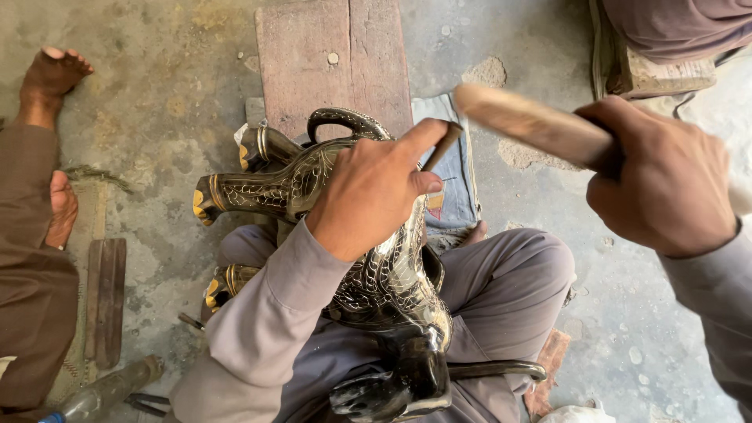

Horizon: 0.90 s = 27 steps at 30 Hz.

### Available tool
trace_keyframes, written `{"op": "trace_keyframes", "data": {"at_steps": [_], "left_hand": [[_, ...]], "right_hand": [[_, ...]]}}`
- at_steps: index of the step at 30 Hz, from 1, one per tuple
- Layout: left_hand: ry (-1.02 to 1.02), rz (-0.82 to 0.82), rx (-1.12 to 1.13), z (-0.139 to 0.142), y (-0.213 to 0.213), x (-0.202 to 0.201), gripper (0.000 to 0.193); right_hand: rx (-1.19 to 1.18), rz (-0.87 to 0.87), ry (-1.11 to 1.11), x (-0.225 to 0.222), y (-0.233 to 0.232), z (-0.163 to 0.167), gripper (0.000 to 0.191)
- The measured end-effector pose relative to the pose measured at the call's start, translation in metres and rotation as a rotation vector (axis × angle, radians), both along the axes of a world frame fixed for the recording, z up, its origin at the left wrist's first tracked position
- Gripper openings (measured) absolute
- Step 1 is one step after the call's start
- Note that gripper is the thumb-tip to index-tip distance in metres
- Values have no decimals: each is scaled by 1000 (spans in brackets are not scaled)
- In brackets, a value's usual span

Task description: The person sits cross-legged on the floor with a brass camel figurine on their lap and engraves decorative patterns into its surface, holding a small chisel against the metal and striking it with a wooden mallet. They reposition the figurine and the chisel repeatedly to work different areas of the body and legs.

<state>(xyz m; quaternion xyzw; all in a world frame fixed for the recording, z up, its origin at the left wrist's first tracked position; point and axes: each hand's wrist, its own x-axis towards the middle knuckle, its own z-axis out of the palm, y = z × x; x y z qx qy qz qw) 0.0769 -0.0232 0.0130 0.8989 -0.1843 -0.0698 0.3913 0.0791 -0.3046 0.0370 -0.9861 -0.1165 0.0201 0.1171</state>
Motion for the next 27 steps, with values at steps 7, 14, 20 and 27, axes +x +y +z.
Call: {"op": "trace_keyframes", "data": {"at_steps": [7, 14, 20, 27], "left_hand": [[-149, -192, 12, -10, -9, 16, 44], [26, -140, -14, -11, 1, 0, 26], [-180, 311, -446, -20, 17, -52, 33], [-313, 326, -289, -26, 9, -59, 34]], "right_hand": [[508, -174, 83, -41, -13, -50, 59], [629, -204, -11, -72, 4, -70, 38], [94, 112, -339, -53, 29, -78, 44], [-262, 135, -329, -14, 44, -16, 23]]}}
